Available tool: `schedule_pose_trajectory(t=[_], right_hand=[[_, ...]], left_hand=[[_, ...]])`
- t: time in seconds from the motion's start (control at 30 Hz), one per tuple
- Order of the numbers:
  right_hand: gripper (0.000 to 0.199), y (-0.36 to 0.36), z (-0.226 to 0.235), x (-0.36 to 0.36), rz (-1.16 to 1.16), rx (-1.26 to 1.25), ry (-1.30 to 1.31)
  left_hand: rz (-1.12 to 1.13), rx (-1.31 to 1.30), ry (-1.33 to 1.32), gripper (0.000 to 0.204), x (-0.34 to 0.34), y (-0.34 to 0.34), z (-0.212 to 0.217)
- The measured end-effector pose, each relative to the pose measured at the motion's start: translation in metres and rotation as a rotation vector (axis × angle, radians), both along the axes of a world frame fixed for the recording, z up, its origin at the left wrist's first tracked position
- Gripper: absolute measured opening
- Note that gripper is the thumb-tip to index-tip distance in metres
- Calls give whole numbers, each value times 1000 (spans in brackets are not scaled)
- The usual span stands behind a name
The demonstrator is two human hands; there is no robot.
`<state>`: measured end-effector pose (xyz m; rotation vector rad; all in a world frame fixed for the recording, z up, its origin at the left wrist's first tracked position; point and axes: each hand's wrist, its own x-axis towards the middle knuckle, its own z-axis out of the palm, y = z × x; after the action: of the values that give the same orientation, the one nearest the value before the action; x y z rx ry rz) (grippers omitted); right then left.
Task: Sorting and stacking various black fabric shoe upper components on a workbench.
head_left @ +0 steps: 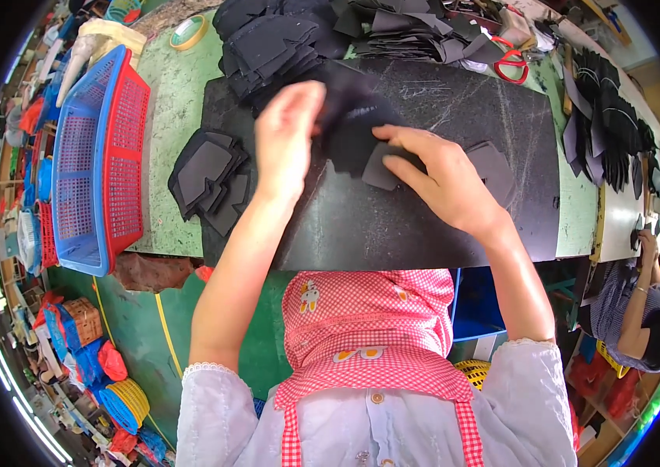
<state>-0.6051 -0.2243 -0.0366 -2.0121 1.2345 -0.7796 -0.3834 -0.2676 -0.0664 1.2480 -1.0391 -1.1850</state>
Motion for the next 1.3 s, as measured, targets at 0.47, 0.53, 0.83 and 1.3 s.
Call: schedule_pose_trajectory(t=[0.47,0.53,0.83,1.3], right_hand=[[16,25,9,9,45,467,-214],[14,26,14,2,-23,644,-195],[17,34,-1,12,-125,777,-69],[39,58,-11,28,-199,-129,360]], left_hand=[[-448,25,-355,17,16,93,19],[-456,172,-260,16,27,90,28],[-559,386,-397,22,48,89,16],[-521,-253,-1143,50,31,88,22]])
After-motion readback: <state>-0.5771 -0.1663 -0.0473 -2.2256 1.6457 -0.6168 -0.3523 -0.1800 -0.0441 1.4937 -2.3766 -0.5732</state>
